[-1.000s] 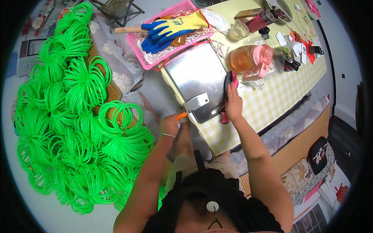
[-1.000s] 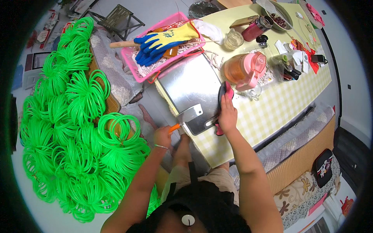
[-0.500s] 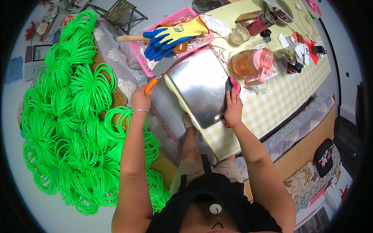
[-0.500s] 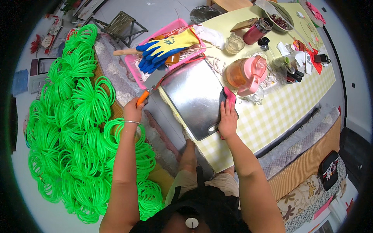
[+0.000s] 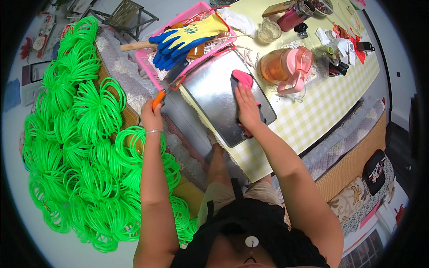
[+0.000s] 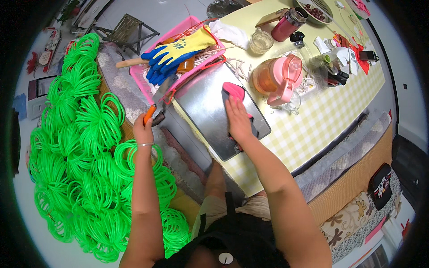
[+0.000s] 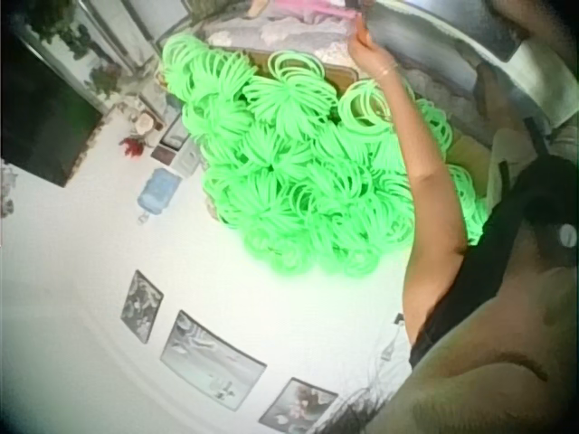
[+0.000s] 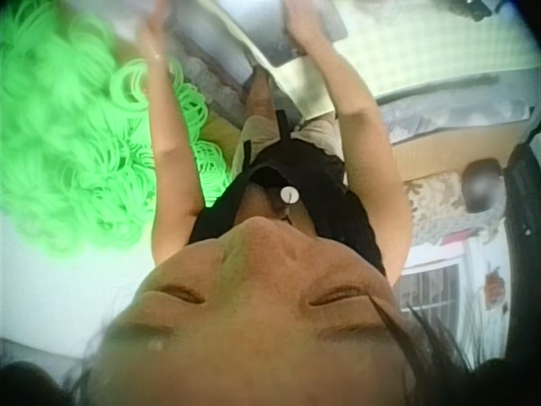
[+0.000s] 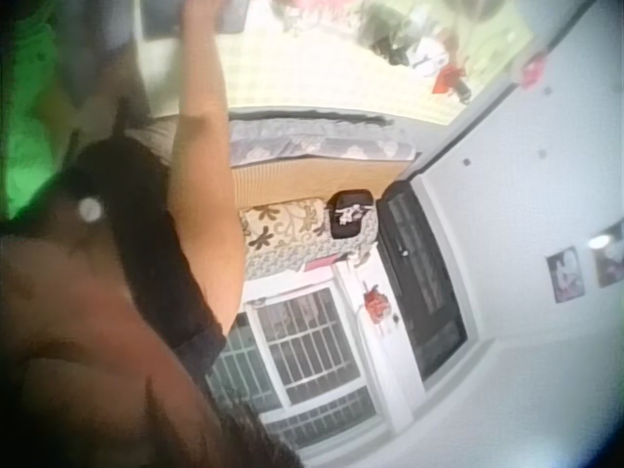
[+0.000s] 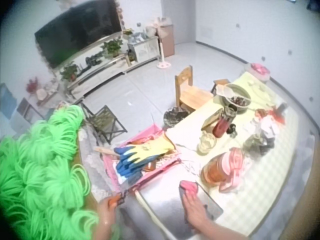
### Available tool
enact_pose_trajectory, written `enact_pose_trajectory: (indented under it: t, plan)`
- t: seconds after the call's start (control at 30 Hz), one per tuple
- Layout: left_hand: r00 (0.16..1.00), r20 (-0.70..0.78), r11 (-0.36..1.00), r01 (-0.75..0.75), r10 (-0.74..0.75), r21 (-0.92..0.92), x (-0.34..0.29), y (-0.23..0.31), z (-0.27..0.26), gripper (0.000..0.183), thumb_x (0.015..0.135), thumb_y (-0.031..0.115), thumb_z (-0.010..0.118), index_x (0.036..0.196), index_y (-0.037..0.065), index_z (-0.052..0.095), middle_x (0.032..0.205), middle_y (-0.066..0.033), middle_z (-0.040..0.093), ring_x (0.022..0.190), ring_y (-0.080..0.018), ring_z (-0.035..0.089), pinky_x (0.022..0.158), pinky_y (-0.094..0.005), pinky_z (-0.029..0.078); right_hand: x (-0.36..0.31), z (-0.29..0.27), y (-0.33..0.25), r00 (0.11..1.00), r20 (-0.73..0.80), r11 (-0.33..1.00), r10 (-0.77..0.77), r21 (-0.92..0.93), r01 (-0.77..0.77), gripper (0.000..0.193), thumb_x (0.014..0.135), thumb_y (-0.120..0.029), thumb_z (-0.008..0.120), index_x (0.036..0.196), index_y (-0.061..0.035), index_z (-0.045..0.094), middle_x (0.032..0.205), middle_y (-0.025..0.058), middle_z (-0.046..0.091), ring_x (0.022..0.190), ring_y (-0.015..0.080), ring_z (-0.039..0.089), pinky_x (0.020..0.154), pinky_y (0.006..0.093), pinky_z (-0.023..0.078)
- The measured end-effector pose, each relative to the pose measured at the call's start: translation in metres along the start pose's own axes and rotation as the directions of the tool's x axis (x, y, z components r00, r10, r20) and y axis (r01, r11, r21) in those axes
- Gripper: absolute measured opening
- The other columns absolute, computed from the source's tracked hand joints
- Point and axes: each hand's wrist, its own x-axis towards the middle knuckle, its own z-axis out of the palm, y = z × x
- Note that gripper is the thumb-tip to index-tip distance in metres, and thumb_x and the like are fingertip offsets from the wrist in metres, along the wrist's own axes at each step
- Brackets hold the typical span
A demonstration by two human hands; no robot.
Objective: The person wipes a metal tray and several items on a table using a cloth, then continues wiping various areas of the table surface and a chair.
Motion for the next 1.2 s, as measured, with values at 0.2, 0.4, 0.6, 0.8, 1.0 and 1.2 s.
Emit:
enact_pose_trajectory:
  t: [0.2, 0.4, 0.6, 0.8, 1.0, 1.2]
  plan:
    - [0.994, -0.002, 0.949, 0.103, -0.108, -0.299, -0.075, 0.011, 0.005, 0.026, 0.090, 0.010, 0.064, 0.111, -0.003, 0.060, 0.096, -0.0101, 0.062, 0.085, -0.0183, 0.056, 0.081, -0.0323, 0.047, 0.085, 0.029, -0.045, 0.991, 0.079, 0.994, -0.108, -0.020, 0.110, 0.067, 0.077, -0.004, 0.053, 0.143, -0.0031, 0.041, 0.154, 0.0142, 0.033, 0.144, 0.0335, 0.028, 0.119, 0.0409, 0.020]
    - [0.966, 0.111, 0.911, 0.256, -0.232, -0.322, -0.137, 0.009, -0.001, 0.029, 0.091, 0.012, 0.063, 0.115, -0.003, 0.058, 0.100, -0.0112, 0.061, 0.090, -0.0179, 0.056, 0.083, -0.0318, 0.046, 0.024, 0.048, -0.074, 0.885, 0.304, 0.928, -0.354, -0.001, 0.372, 0.058, 0.086, -0.011, 0.048, 0.144, -0.0070, 0.043, 0.155, 0.0094, 0.032, 0.144, 0.0316, 0.026, 0.119, 0.0435, 0.019]
    - [0.998, 0.062, 0.971, 0.040, -0.026, -0.235, -0.144, 0.012, 0.020, 0.028, 0.091, 0.013, 0.062, 0.113, -0.003, 0.059, 0.098, -0.0164, 0.063, 0.087, -0.0295, 0.060, 0.080, -0.0375, 0.047, -0.078, 0.009, -0.030, 0.841, 0.446, 0.942, -0.306, 0.016, 0.334, 0.063, 0.086, -0.009, 0.048, 0.147, -0.0109, 0.037, 0.156, 0.0082, 0.030, 0.146, 0.0312, 0.023, 0.120, 0.0444, 0.016]
    - [0.976, 0.185, 0.992, -0.102, 0.114, -0.075, -0.085, 0.051, 0.069, 0.026, 0.081, 0.007, 0.067, 0.105, -0.002, 0.061, 0.091, -0.0207, 0.060, 0.087, -0.0421, 0.055, 0.074, -0.0500, 0.043, -0.041, -0.017, 0.007, 0.984, 0.174, 0.998, -0.025, -0.054, 0.035, 0.062, 0.088, -0.018, 0.060, 0.146, -0.0138, 0.038, 0.156, 0.0066, 0.031, 0.144, 0.0321, 0.026, 0.118, 0.0456, 0.023]
    - [0.941, 0.239, 0.961, -0.264, 0.238, 0.083, -0.073, 0.039, 0.093, 0.036, 0.074, 0.009, 0.072, 0.107, -0.001, 0.060, 0.097, -0.0191, 0.060, 0.091, -0.0394, 0.056, 0.078, -0.0492, 0.044, -0.059, -0.027, 0.011, 0.999, -0.008, 0.994, -0.034, 0.102, 0.034, 0.041, 0.089, -0.020, 0.059, 0.129, -0.0097, 0.058, 0.139, 0.0081, 0.052, 0.130, 0.0316, 0.045, 0.111, 0.0459, 0.033]
    - [0.896, 0.139, 0.902, -0.430, 0.422, 0.032, -0.049, 0.088, 0.085, 0.051, 0.068, 0.011, 0.076, 0.114, -0.004, 0.058, 0.112, -0.0225, 0.059, 0.102, -0.0409, 0.056, 0.087, -0.0483, 0.045, -0.106, -0.059, 0.079, 0.847, -0.379, 0.927, 0.374, 0.161, -0.337, 0.033, 0.090, -0.022, 0.053, 0.116, -0.0028, 0.061, 0.111, 0.0188, 0.064, 0.106, 0.0382, 0.056, 0.096, 0.0480, 0.041]
